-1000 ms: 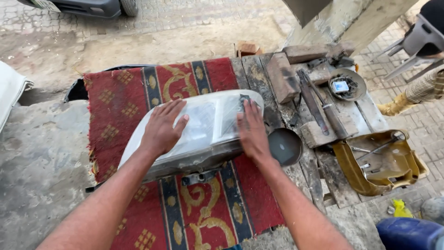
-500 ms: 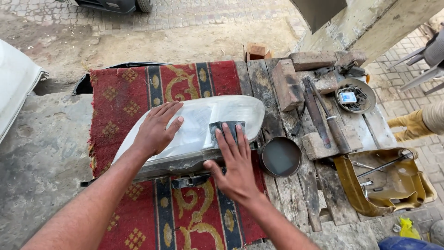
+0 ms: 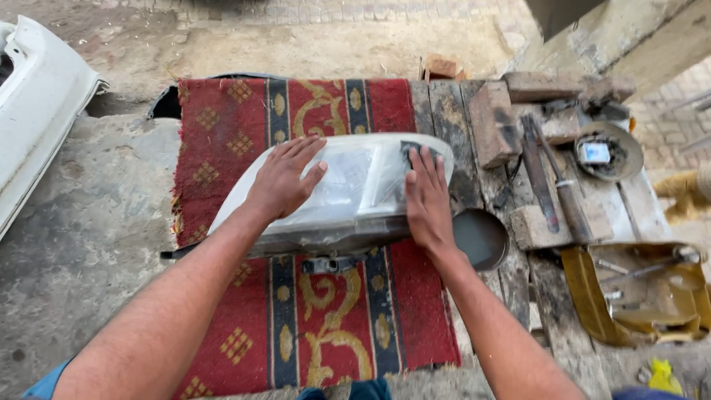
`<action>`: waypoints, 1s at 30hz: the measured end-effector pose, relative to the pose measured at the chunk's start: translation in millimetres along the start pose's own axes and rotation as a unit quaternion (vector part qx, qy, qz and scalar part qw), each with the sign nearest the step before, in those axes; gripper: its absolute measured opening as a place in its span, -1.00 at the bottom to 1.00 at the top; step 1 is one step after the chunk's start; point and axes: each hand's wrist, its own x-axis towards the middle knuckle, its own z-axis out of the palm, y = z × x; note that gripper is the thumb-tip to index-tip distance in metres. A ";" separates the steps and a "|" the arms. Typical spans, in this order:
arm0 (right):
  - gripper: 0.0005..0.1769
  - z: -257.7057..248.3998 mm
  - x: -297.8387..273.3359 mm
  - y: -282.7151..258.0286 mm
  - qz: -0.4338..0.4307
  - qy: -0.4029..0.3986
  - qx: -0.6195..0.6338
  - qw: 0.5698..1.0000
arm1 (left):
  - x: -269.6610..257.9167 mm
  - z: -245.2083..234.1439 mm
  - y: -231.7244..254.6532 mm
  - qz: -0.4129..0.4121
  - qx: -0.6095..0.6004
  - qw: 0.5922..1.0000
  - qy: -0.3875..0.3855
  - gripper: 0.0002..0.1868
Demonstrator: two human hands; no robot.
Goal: The person scrubs the surface of a car headlight with a black sponge, repeatedly dipping the sponge into a small metal bowl of water to keep it wet. The headlight rests on a patterned rug on a wooden workbench while the person works.
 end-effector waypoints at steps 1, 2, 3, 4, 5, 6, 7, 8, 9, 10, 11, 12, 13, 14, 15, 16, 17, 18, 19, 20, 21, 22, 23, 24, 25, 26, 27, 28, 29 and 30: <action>-0.29 10.4 -18.2 -22.2 0.007 0.000 0.002 1.000 | -8.6 1.2 -1.2 0.001 0.000 1.000 -0.007 -0.41; -0.23 15.1 -25.5 -43.2 -0.004 -0.006 -0.054 0.999 | -5.2 0.1 -0.2 0.003 -0.003 1.000 0.000 -0.41; -0.16 20.4 -32.0 -64.5 -0.014 -0.012 -0.109 0.994 | -1.2 -1.5 0.7 0.006 -0.006 1.000 0.007 -0.42; -0.16 19.3 -35.0 -58.9 -0.017 -0.006 -0.112 0.994 | 1.0 -2.9 2.0 0.011 -0.006 1.000 0.011 -0.42; -0.19 19.1 -38.5 -53.2 -0.052 -0.018 -0.141 0.988 | 2.5 -3.9 2.6 0.006 0.002 1.000 -0.003 -0.40; -0.21 21.7 -46.7 -47.7 -0.087 -0.035 -0.167 0.981 | -2.8 -2.9 1.7 -0.004 0.009 1.000 -0.021 -0.38; -0.21 17.4 -30.4 -21.6 -0.088 -0.034 -0.168 0.981 | -0.5 -0.8 2.3 -0.004 0.009 1.000 -0.019 -0.38; -0.26 15.2 -11.6 4.1 -0.091 0.020 -0.126 0.988 | 0.9 0.0 0.7 -0.005 0.008 1.000 -0.018 -0.39; -0.30 13.5 7.8 29.2 -0.093 0.073 -0.082 0.990 | 2.4 0.5 -1.0 -0.007 0.008 1.000 -0.017 -0.39; -0.30 14.4 3.6 9.8 -0.094 0.071 -0.078 0.990 | -0.1 -0.3 -1.4 -0.011 0.010 1.000 -0.017 -0.39; -0.22 14.3 -0.3 -9.8 -0.025 0.048 -0.082 0.995 | -2.2 -1.6 -1.3 -0.013 0.008 1.000 -0.020 -0.39; -0.13 7.7 -1.2 -27.9 0.044 0.030 -0.091 0.994 | 3.0 -1.9 3.0 -0.008 0.002 1.000 -0.020 -0.38; -0.13 7.8 -15.8 -46.5 0.043 0.033 -0.093 0.994 | 3.2 -2.8 1.8 -0.005 0.002 1.000 -0.018 -0.38; -0.09 7.1 -30.8 -64.6 0.029 0.002 -0.107 0.994 | 3.5 -2.5 1.3 -0.004 0.005 1.000 -0.020 -0.38; -0.05 7.5 -46.4 -82.5 0.016 -0.030 -0.122 0.992 | 3.3 -1.8 0.3 -0.003 0.007 1.000 -0.023 -0.38; -0.05 6.0 -39.0 -61.0 0.013 -0.032 -0.120 0.992 | 3.3 -3.9 2.9 -0.007 0.009 1.000 -0.021 -0.38; -0.24 5.3 -31.7 -39.0 -0.094 0.033 -0.125 0.987 | 3.1 -5.4 5.1 -0.007 0.004 1.000 -0.024 -0.37; -0.39 6.8 -25.8 -16.6 -0.196 0.098 -0.125 0.968 | 1.1 -6.1 6.3 -0.009 0.000 0.999 -0.031 -0.37; -0.39 8.9 -16.9 -15.5 -0.197 0.095 -0.120 0.968 | 1.5 -7.2 3.9 -0.015 0.003 0.999 -0.032 -0.37; -0.31 9.3 -12.1 -14.0 -0.055 0.059 -0.082 0.993 | 0.5 -6.3 3.9 -0.009 -0.004 0.999 -0.031 -0.37; -0.22 8.9 -6.7 -12.2 0.088 0.022 -0.043 0.995 | 0.3 -5.4 4.5 -0.004 -0.011 0.999 -0.030 -0.37; -0.22 13.7 -19.1 -31.1 0.092 0.024 -0.044 0.995 | -0.1 -5.3 5.0 -0.001 -0.012 0.999 -0.033 -0.37; -0.15 18.5 -30.3 -50.2 0.076 0.019 -0.076 0.994 | 0.2 -5.5 5.5 -0.002 -0.005 0.999 -0.032 -0.37; -0.08 23.7 -37.2 -69.4 0.055 0.015 -0.109 0.992 | 2.6 -7.4 4.7 -0.004 0.003 1.000 -0.026 -0.38; -0.08 18.2 -34.2 -59.8 0.053 0.017 -0.110 0.992 | 7.2 -7.5 5.6 -0.002 0.002 1.000 -0.024 -0.38; -0.17 17.0 -36.3 -50.8 0.037 0.008 -0.125 0.991 | 4.3 -6.2 3.9 0.001 -0.001 1.000 -0.026 -0.37; -0.25 16.1 -39.0 -41.4 0.020 -0.001 -0.140 0.990 | 0.9 -4.4 2.0 0.004 -0.004 1.000 -0.028 -0.37; -0.25 9.7 -26.5 -32.4 0.021 -0.004 -0.139 0.990 | 2.3 -4.9 2.1 0.001 -0.004 1.000 -0.030 -0.37; -0.20 2.8 -13.8 -23.3 0.066 0.001 -0.067 0.996 | 3.9 -5.5 2.7 0.000 -0.008 1.000 -0.030 -0.38; -0.13 -3.5 -2.5 -15.2 0.112 0.006 0.007 0.994 | 4.3 -7.3 3.4 -0.001 -0.010 0.999 -0.031 -0.39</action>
